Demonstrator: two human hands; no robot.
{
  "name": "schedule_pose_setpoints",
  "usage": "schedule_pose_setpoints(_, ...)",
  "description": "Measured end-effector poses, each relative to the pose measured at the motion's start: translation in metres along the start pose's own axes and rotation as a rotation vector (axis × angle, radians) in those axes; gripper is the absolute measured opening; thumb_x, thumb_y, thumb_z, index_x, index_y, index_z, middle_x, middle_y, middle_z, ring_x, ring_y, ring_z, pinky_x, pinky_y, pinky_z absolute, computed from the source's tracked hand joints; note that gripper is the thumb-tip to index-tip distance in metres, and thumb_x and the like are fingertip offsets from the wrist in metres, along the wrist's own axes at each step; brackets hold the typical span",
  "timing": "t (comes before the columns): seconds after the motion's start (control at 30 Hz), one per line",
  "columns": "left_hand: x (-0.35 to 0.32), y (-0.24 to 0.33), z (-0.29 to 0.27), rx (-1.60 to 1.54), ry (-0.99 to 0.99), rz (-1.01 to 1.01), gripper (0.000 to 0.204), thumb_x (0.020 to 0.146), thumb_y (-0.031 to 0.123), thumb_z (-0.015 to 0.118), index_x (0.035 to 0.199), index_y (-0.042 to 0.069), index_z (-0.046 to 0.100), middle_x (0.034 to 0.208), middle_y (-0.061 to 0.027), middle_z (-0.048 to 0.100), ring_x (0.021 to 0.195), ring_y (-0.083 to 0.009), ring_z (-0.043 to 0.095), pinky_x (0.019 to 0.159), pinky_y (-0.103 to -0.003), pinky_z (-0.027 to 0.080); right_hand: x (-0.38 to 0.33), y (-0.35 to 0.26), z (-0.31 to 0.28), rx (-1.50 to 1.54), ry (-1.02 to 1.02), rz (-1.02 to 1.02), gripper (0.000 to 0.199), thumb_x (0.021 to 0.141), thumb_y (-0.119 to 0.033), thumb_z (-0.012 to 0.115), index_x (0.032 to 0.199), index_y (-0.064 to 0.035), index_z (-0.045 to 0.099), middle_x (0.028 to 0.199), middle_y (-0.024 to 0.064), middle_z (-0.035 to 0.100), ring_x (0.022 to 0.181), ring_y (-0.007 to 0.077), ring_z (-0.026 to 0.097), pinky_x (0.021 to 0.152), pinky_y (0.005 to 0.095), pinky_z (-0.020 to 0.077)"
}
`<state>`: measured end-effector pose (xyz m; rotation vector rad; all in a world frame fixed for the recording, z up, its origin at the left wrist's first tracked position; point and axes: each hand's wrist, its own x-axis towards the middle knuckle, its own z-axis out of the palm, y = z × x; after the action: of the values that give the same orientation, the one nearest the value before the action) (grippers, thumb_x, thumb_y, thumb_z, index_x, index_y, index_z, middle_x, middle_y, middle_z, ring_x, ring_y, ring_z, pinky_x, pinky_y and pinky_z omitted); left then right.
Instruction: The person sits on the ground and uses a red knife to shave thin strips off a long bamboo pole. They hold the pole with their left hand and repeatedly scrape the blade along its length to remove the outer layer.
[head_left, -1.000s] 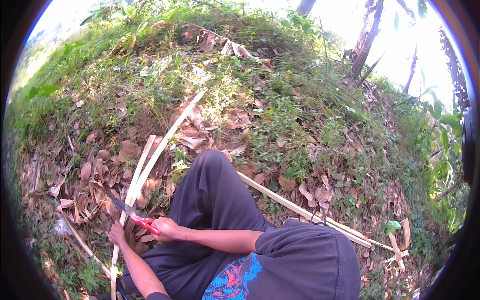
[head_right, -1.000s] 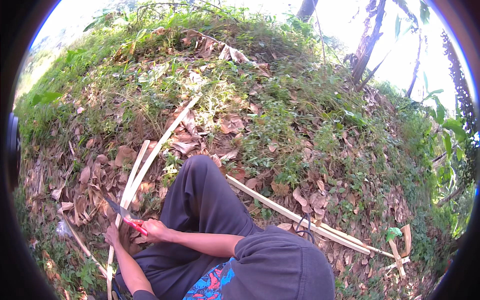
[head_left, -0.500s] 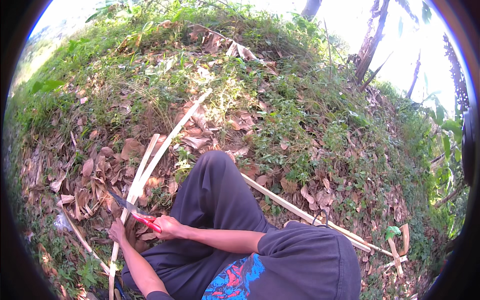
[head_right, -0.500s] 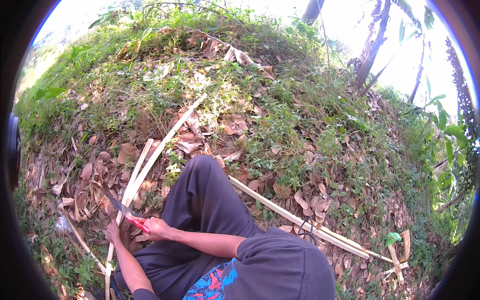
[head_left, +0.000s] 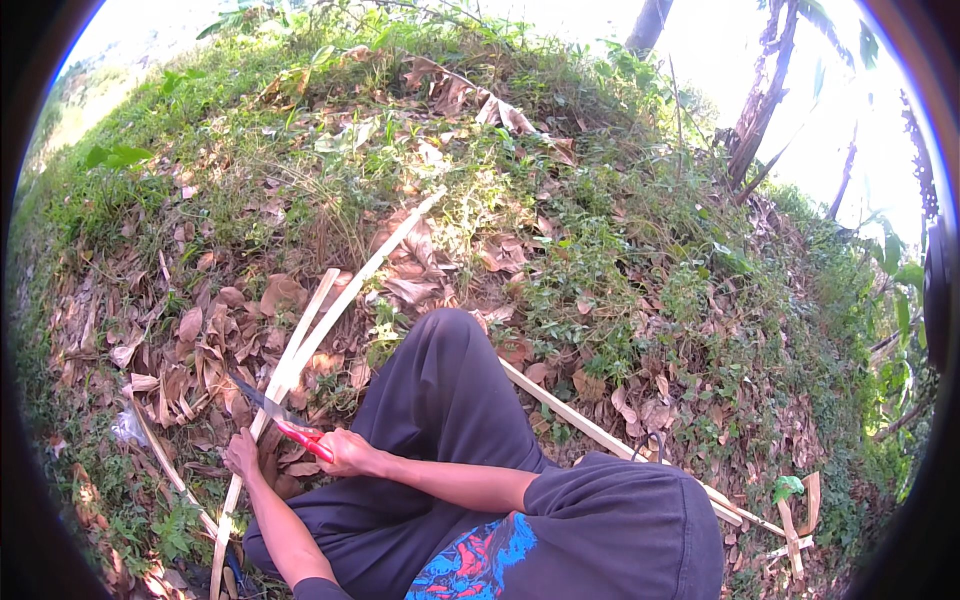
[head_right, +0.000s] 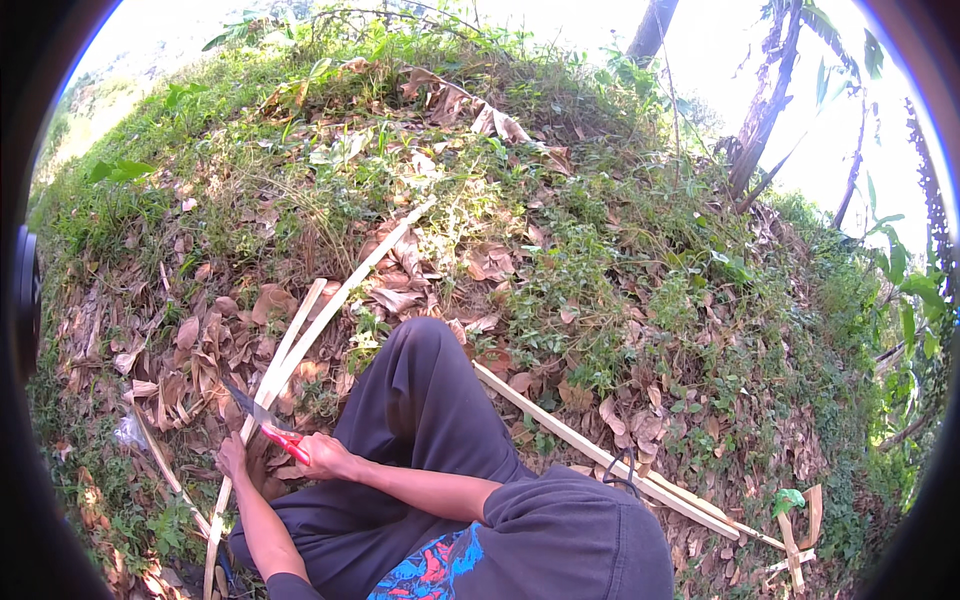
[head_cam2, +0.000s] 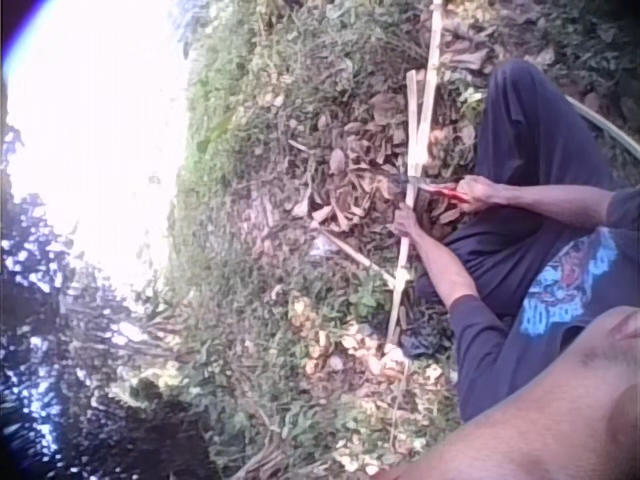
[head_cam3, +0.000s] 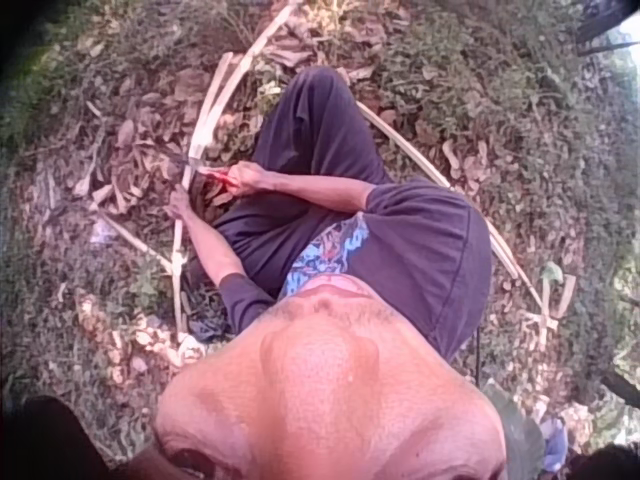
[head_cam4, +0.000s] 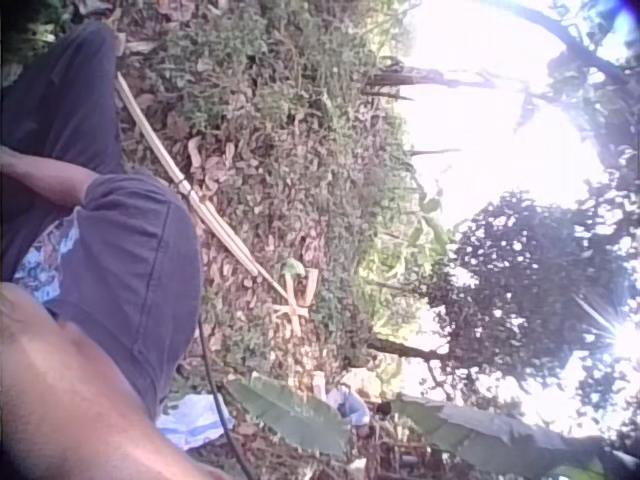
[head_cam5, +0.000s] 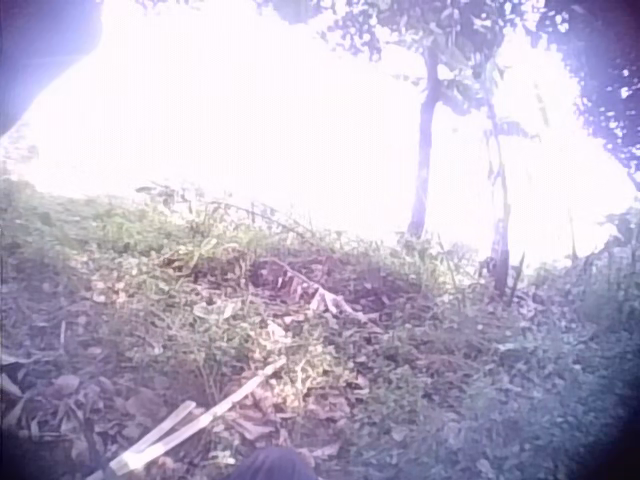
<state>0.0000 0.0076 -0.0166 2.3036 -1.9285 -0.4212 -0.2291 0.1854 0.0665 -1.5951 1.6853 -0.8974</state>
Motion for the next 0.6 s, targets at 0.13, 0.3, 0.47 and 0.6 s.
schedule_pose_setpoints(0.13, -0.001, 0.005, 0.001, 0.002, 0.013, 0.003, 0.058, 0.094, 0.054, 0.039, 0.102, 0.009, 0.074, 0.110, -0.0207, 0.070, 0.107, -0.0419, 0.064, 0.096, -0.056, 0.041, -0.002, 0.016, 0.015, -0.073, 0.153, -0.085, 0.022, 0.081, -0.022, 0.062, 0.065, -0.0074, 0.058, 0.064, 0.0205, 0.063, 0.065, 0.0399, 0.066, 0.061, 0.0501, 0.0533)
schedule_pose_setpoints(0.3, -0.006, 0.011, -0.003, 0.000, 0.020, 0.015, 0.058, 0.093, 0.054, 0.039, 0.101, 0.008, 0.074, 0.109, -0.0208, 0.071, 0.106, -0.0420, 0.064, 0.094, -0.055, 0.041, -0.006, 0.021, 0.019, -0.078, 0.321, -0.157, 0.023, 0.080, -0.023, 0.063, 0.065, -0.0072, 0.058, 0.064, 0.0201, 0.063, 0.064, 0.0397, 0.066, 0.060, 0.0496, 0.0530)
schedule_pose_setpoints(0.47, -0.004, 0.003, -0.004, -0.011, -0.008, 0.009, 0.059, 0.093, 0.054, 0.039, 0.101, 0.008, 0.074, 0.110, -0.0199, 0.071, 0.107, -0.0422, 0.063, 0.096, -0.055, 0.040, -0.004, 0.000, -0.002, 0.034, 0.004, -0.007, 0.022, 0.080, -0.022, 0.062, 0.064, -0.0073, 0.058, 0.063, 0.0194, 0.062, 0.063, 0.0396, 0.065, 0.061, 0.0492, 0.0522)
schedule_pose_setpoints(0.6, -0.001, 0.002, 0.002, -0.001, 0.016, 0.007, 0.058, 0.094, 0.054, 0.040, 0.100, 0.008, 0.074, 0.109, -0.0197, 0.071, 0.107, -0.0421, 0.063, 0.096, -0.056, 0.040, -0.002, 0.001, -0.003, 0.016, -0.020, 0.010, 0.021, 0.080, -0.021, 0.061, 0.064, -0.0076, 0.057, 0.063, 0.0192, 0.062, 0.064, 0.0396, 0.065, 0.061, 0.0491, 0.0519)
